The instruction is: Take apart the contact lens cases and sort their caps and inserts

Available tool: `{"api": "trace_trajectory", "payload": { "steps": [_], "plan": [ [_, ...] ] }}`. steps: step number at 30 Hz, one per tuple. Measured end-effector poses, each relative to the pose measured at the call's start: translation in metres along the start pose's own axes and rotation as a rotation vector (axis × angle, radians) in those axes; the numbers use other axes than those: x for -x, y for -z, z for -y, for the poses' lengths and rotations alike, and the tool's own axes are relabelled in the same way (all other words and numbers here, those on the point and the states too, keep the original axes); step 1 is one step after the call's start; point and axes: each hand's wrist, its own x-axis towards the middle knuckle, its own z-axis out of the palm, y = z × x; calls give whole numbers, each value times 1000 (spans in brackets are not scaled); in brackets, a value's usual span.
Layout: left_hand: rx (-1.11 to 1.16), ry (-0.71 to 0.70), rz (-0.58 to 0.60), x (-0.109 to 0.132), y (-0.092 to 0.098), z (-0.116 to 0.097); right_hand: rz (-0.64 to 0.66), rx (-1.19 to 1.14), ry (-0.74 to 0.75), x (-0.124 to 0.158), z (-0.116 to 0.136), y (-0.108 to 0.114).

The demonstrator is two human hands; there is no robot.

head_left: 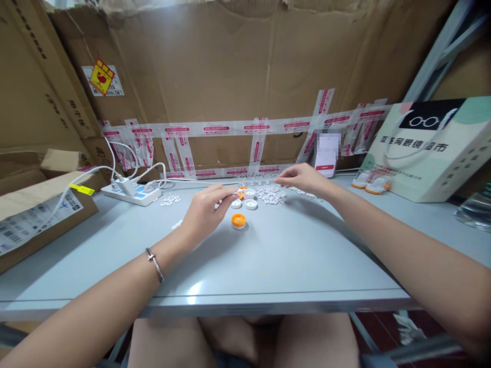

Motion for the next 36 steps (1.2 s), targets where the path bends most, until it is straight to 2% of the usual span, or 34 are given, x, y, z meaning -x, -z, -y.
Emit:
{"api": "trace_trajectory", "payload": {
  "steps": [5, 7, 9, 13, 17, 19, 22, 25, 28, 36],
  "plan": [
    [166, 149, 95, 0, -3, -7, 182, -185, 422, 32, 42, -32],
    [203, 187, 135, 0, -4, -9, 176, -197, 533, 44, 53, -44],
    [253, 213, 170, 0, -5, -9, 134, -184, 558, 49, 58, -50],
    [368, 241, 203, 0, -6, -8, 52, -232, 423, 38, 54, -37],
    [301, 260, 107, 0, -6, -5, -146, -213, 189, 13, 31, 5],
    [263, 256, 98, 0, -6, -3, -107, -152, 43, 3, 13, 27],
    [236, 255, 140, -1, -4, -2, 66, -28, -138, -6, -14, 49],
    [235, 227, 173, -1, -4, -2, 158, 108, -222, -12, -33, 54],
    [241, 201, 180, -1, -4, -1, 185, 184, -221, -16, -44, 48],
    [219, 270, 233, -2, -2, -2, 119, 287, -204, -26, -63, 42]
  ]
}}
